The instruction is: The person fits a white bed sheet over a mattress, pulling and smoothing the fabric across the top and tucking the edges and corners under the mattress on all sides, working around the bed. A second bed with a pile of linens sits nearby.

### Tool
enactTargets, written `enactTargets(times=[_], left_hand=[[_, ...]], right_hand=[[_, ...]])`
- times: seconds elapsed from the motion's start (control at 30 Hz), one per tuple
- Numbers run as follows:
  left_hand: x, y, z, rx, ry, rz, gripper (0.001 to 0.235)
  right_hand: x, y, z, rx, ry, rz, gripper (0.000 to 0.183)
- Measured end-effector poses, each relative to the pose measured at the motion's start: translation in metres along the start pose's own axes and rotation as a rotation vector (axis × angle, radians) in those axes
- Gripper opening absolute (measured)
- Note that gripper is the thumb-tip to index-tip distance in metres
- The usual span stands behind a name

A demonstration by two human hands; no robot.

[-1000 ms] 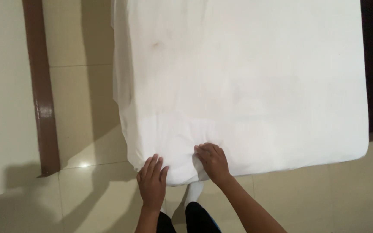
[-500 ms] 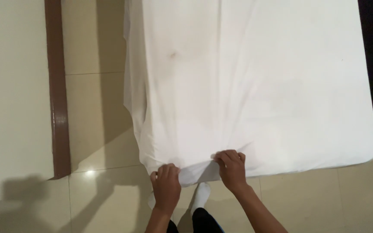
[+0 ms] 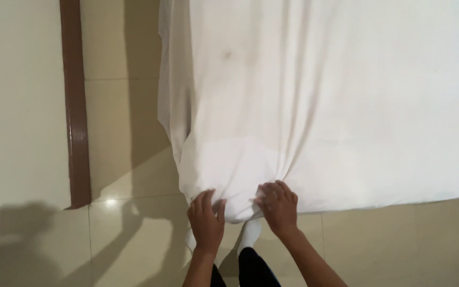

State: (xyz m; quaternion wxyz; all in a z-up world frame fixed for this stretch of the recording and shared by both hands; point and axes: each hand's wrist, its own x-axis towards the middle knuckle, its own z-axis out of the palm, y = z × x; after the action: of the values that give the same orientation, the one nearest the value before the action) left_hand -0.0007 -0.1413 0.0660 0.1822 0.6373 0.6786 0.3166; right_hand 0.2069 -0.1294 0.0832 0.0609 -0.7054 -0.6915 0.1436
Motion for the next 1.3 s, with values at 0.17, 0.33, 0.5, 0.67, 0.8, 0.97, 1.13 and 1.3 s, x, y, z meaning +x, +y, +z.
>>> enactTargets(times=[0.17,0.33,0.5,0.67,0.8,0.97,1.13,1.3], left_hand=[[0.007,-0.019,0.003,0.034,-0.079,-0.319,0.033],[0.015,-0.018,-0.002,0.115,-0.286,-0.386,0.021],[0.006,-0.03,-0.006,0.189,-0.309,-0.088,0.014],[-0.001,-0.02,-0.012,0.215,-0.334,-0.056,0.017],[0.01,0.014,-0.012,0.135,-0.237,0.032,0.035],[0.025,0.037,0.034,0.058,-0.257,0.225,0.05],[0.044,0.068,0.073,0.103,-0.309,0.329,0.062],[0.049,0.074,0.106,0.222,-0.288,0.256,0.065]], right_hand=[[-0.041,-0.009,0.034,0.101,0.116,-0.139,0.033],[-0.039,-0.019,0.039,0.107,0.156,-0.069,0.012],[-0.043,-0.03,0.038,0.14,0.045,0.092,0.012],[-0.044,-0.021,0.042,0.112,0.031,0.056,0.012],[-0.04,-0.005,0.031,0.088,0.088,-0.067,0.018],[-0.015,0.037,0.009,-0.049,0.155,0.008,0.042],[0.008,0.102,-0.005,-0.098,0.225,-0.001,0.061],[0.039,0.148,-0.023,-0.253,0.223,0.005,0.066]])
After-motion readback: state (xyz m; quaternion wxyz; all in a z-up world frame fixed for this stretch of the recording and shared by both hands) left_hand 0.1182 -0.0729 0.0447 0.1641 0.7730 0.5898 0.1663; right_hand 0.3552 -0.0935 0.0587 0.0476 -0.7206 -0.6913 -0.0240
